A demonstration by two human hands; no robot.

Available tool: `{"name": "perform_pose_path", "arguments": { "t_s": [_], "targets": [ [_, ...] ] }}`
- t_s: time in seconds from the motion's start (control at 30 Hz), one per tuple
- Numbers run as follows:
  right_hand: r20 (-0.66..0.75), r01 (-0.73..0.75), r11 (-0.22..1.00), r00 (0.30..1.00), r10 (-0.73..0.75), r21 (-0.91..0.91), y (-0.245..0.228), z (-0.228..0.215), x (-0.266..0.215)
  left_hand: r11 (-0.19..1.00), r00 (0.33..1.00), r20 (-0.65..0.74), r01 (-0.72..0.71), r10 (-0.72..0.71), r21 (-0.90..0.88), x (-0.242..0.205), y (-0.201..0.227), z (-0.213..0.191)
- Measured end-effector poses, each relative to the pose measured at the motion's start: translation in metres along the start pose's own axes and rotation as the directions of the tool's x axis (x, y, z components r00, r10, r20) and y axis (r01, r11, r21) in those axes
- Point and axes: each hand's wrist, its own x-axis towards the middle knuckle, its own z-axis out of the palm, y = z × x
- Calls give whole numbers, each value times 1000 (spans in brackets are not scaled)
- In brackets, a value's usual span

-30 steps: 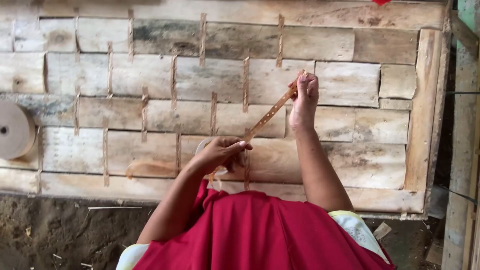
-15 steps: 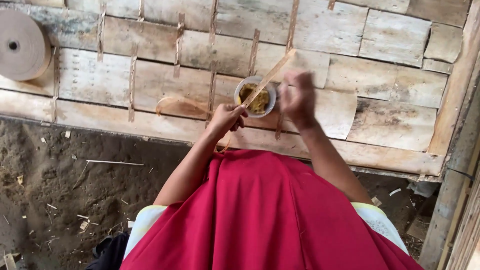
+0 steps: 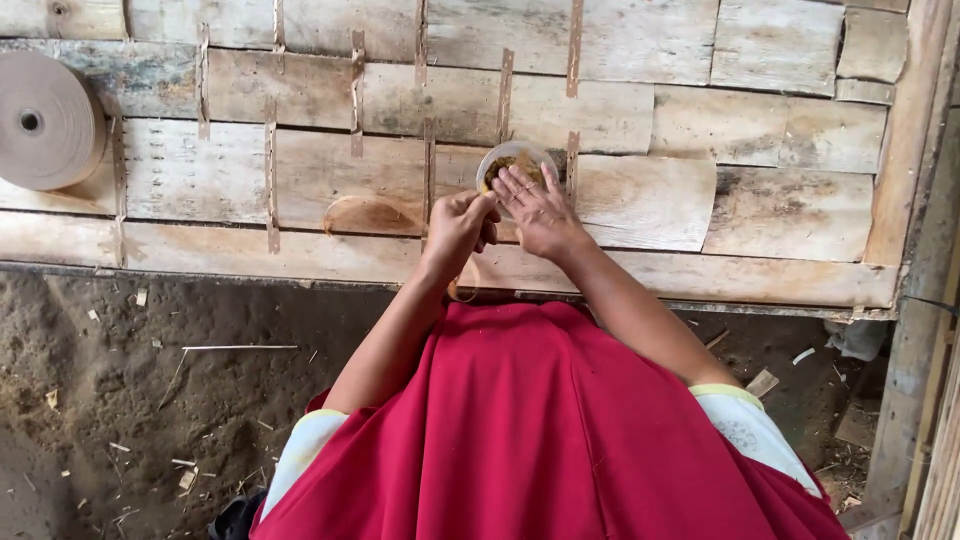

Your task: Applying glue to thin veneer strips and pressing them onto a wooden board to create a patterned surface.

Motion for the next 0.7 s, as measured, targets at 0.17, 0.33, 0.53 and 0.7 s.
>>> {"name": "perform_pose_path", "arguments": {
  "t_s": [0.17, 0.33, 0.53, 0.7],
  "targets": [
    [-24, -1, 999, 1000, 0, -47, 0, 1, 1, 954, 948, 124, -298, 294, 20, -75, 103, -17],
    [-45, -5, 990, 999, 11, 143, -3, -66, -19, 916, 907, 133, -390, 399, -91, -77, 121, -18],
    [182, -176, -50, 967, 177, 983, 3, -195, -95, 939, 909, 247, -305, 337, -158, -61, 90, 52],
    [-25, 264, -357, 833, 553, 896, 52, -196, -121, 975, 911, 350, -195, 221, -107, -53, 59, 132]
  ]
}}
